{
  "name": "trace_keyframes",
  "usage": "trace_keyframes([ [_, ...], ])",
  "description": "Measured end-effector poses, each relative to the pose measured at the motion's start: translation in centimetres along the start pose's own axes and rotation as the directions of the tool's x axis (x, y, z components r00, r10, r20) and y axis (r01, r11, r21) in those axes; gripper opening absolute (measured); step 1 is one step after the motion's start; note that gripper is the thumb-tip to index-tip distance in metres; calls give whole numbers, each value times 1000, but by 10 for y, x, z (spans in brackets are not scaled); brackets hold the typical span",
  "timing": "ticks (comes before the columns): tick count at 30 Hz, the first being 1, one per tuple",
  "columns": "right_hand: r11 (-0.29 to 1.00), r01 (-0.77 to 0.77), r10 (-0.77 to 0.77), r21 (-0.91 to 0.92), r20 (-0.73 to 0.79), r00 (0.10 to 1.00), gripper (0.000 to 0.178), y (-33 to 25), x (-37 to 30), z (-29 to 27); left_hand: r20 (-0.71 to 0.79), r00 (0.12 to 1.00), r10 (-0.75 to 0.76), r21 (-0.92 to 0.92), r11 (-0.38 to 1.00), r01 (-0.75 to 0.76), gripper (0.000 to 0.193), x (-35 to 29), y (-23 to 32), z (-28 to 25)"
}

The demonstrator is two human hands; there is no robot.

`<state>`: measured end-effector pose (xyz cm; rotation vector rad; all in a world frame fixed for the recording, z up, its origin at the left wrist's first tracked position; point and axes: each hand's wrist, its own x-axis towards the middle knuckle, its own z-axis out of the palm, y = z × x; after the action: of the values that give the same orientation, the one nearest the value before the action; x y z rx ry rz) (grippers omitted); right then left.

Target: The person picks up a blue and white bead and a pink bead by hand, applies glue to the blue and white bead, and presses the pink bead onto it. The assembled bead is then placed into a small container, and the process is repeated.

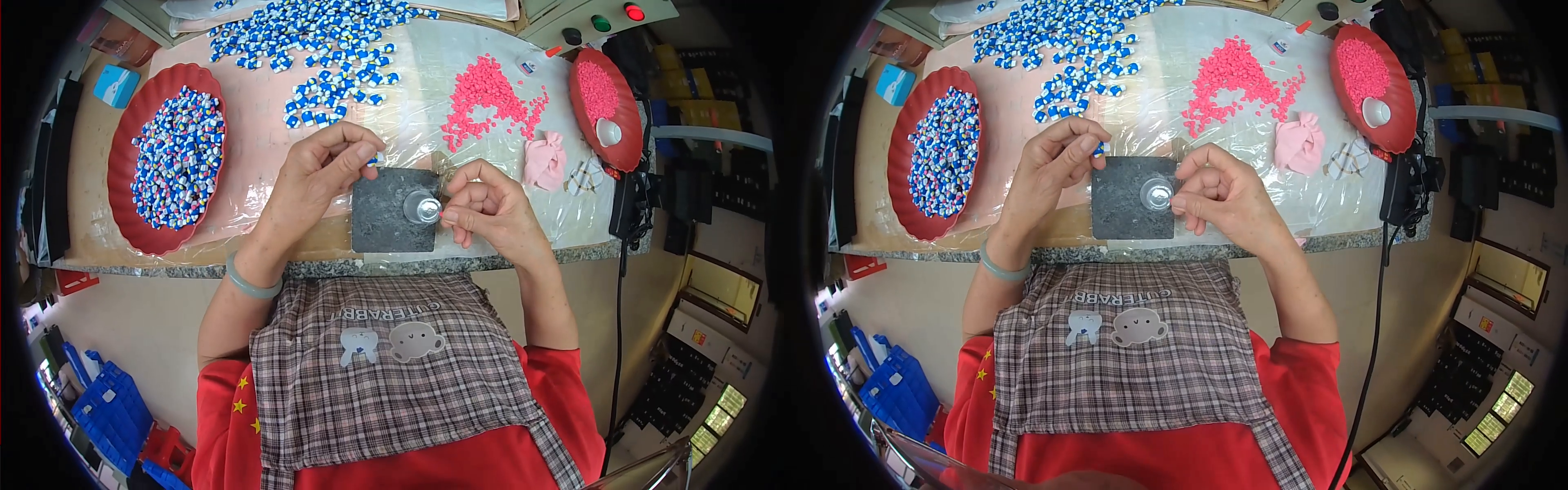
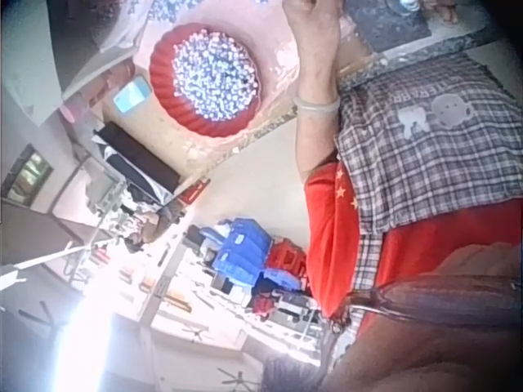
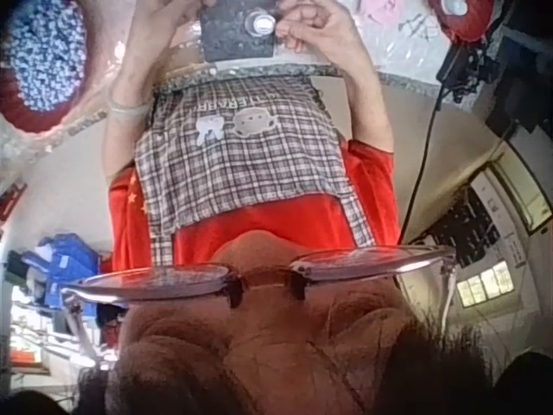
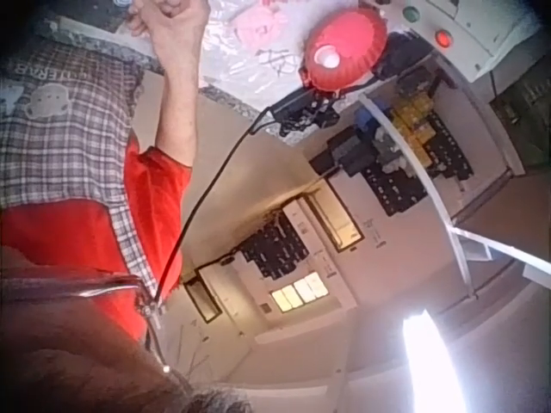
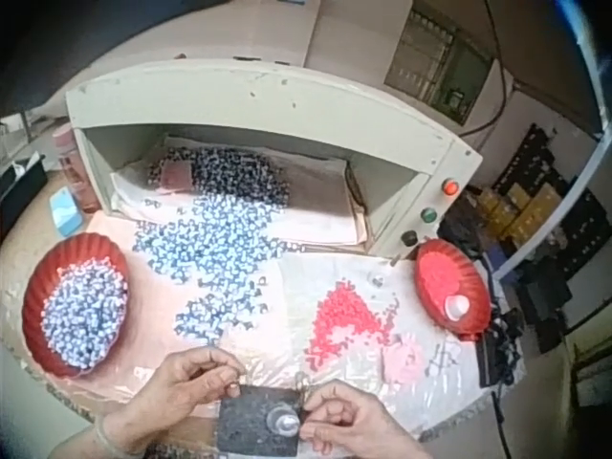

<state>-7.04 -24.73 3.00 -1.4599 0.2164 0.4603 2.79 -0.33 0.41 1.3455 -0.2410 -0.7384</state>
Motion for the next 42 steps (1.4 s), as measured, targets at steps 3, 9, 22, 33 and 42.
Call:
trace_keyframes([
  [3, 999, -15, 15, -41, -14, 1000, 25, -3, 0, 2, 22, 1000, 4, 17, 1000, -5, 20, -6, 1, 4],
  [9, 995, -3, -4, -98, -75, 997, 24, -15, -6, 11, 73, 993, 94, 73, 992, -100, 24, -11, -4, 18],
  [22, 977, 188, -183, 99, -54, 982, 22, -13, 0, 22, 93, 968, 232, 259, 933, -249, 19, -17, -7, 39],
  [33, 991, 130, -131, -29, -54, 990, 22, -12, 1, 25, 231, 896, 380, 499, 744, -444, 14, -18, 5, 43],
  [42, 858, 277, -380, -432, -171, 909, 18, -6, -2, 35, 196, 892, 407, 468, 760, -450, 15, -17, -2, 40],
])
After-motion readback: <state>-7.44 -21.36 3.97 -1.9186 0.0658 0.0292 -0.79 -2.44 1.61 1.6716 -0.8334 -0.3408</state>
